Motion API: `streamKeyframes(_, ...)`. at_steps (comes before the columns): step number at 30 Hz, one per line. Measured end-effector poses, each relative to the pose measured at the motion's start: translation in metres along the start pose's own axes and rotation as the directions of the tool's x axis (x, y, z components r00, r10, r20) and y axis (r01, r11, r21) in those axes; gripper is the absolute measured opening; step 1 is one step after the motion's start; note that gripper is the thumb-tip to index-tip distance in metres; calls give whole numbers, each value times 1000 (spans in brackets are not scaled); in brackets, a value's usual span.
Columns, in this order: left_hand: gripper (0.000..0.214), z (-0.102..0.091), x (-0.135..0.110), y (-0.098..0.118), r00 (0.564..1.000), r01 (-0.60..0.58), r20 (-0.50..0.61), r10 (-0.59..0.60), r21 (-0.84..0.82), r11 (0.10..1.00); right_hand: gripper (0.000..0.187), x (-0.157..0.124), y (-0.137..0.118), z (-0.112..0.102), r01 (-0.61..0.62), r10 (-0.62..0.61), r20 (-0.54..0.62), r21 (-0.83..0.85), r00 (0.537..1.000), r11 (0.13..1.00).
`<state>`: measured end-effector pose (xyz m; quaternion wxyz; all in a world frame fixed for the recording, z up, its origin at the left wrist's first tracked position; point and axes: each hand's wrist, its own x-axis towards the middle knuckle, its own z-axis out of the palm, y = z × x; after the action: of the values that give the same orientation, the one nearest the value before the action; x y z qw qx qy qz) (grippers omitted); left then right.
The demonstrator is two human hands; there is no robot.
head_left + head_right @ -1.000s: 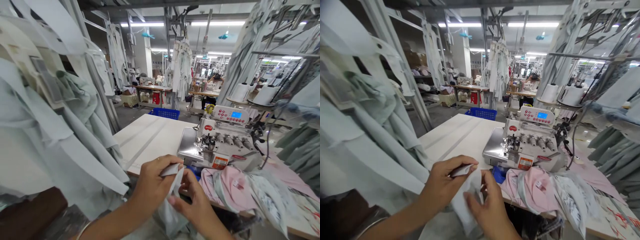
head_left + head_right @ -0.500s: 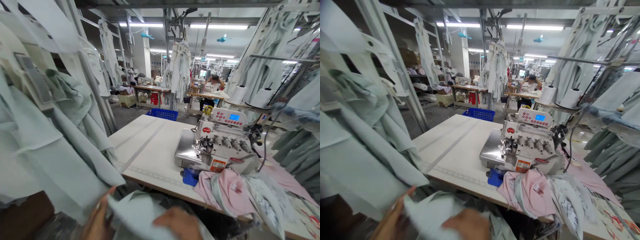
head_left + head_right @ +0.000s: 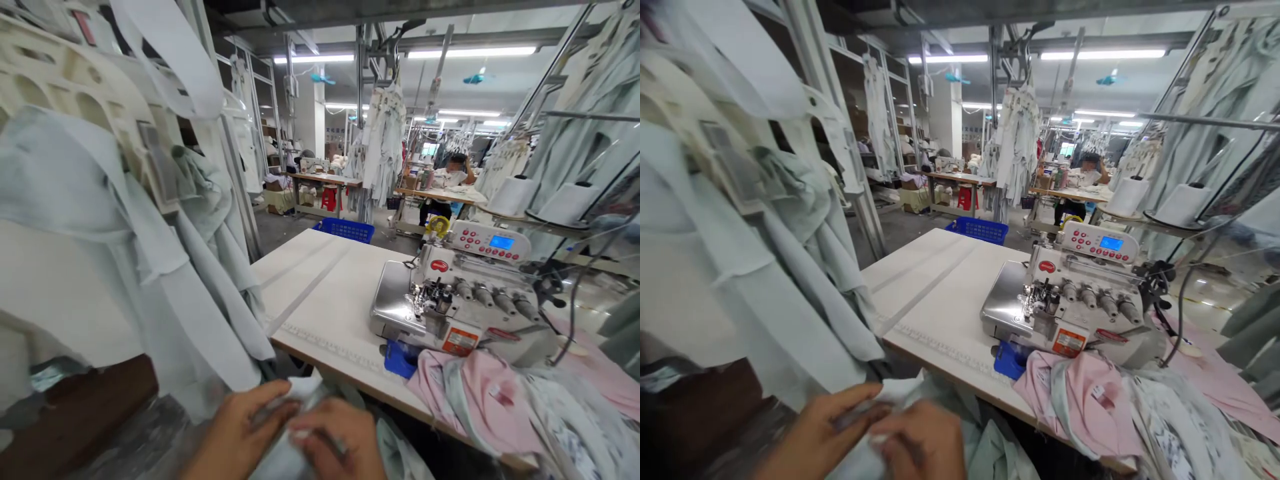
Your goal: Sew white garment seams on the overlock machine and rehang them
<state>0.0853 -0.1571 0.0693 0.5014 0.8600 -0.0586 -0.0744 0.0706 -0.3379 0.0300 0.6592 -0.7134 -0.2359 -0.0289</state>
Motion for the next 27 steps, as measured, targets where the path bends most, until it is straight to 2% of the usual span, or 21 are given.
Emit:
streamKeyframes(2,38,-9,6,29,984,17,178,-3,-76,997,9,11,-8,-5,-126,147,-197,115,969,985)
streamKeyframes(4,36,-15,13,44,965,-3,262,31,-110,994,12,15,-16,-7,-162,207,-270,180,940,970)
streamKeyframes(7,34,-18,20,52,966,51,257,7,-220,974,9,14,-21,-7,-27,56,-300,100,952,995)
streamKeyframes(10,40,-15,23,52,944,223,310,-113,-347,911,12,15,-20,-6,165,-162,-316,-18,935,986)
streamKeyframes(11,41,-15,23,53,943,239,306,-129,-352,905,17,16,-20,-5,224,-224,-320,-39,920,974)
streamKeyframes(13,38,-15,25,54,958,168,276,-75,-330,929,24,19,-21,-4,293,-293,-317,-50,902,955)
streamKeyframes(14,36,-16,26,55,969,88,246,-14,-296,951,23,21,-22,-4,274,-271,-322,-37,907,961)
streamKeyframes(16,31,-20,28,59,974,-69,200,108,-194,979,12,25,-26,-4,137,-118,-345,30,931,990)
streamKeyframes(17,30,-23,29,62,973,-108,188,134,-140,984,5,27,-29,-4,52,-23,-354,72,935,996)
streamKeyframes(19,32,-27,28,69,975,-130,172,139,-59,990,11,30,-33,-6,-54,94,-362,119,928,991)
streamKeyframes(23,35,-31,26,80,973,-144,180,146,-27,989,21,32,-37,-9,-30,64,-368,96,928,995)
streamKeyframes(27,35,-29,25,84,970,-149,197,144,8,989,24,32,-35,-11,-58,100,-371,122,923,991)
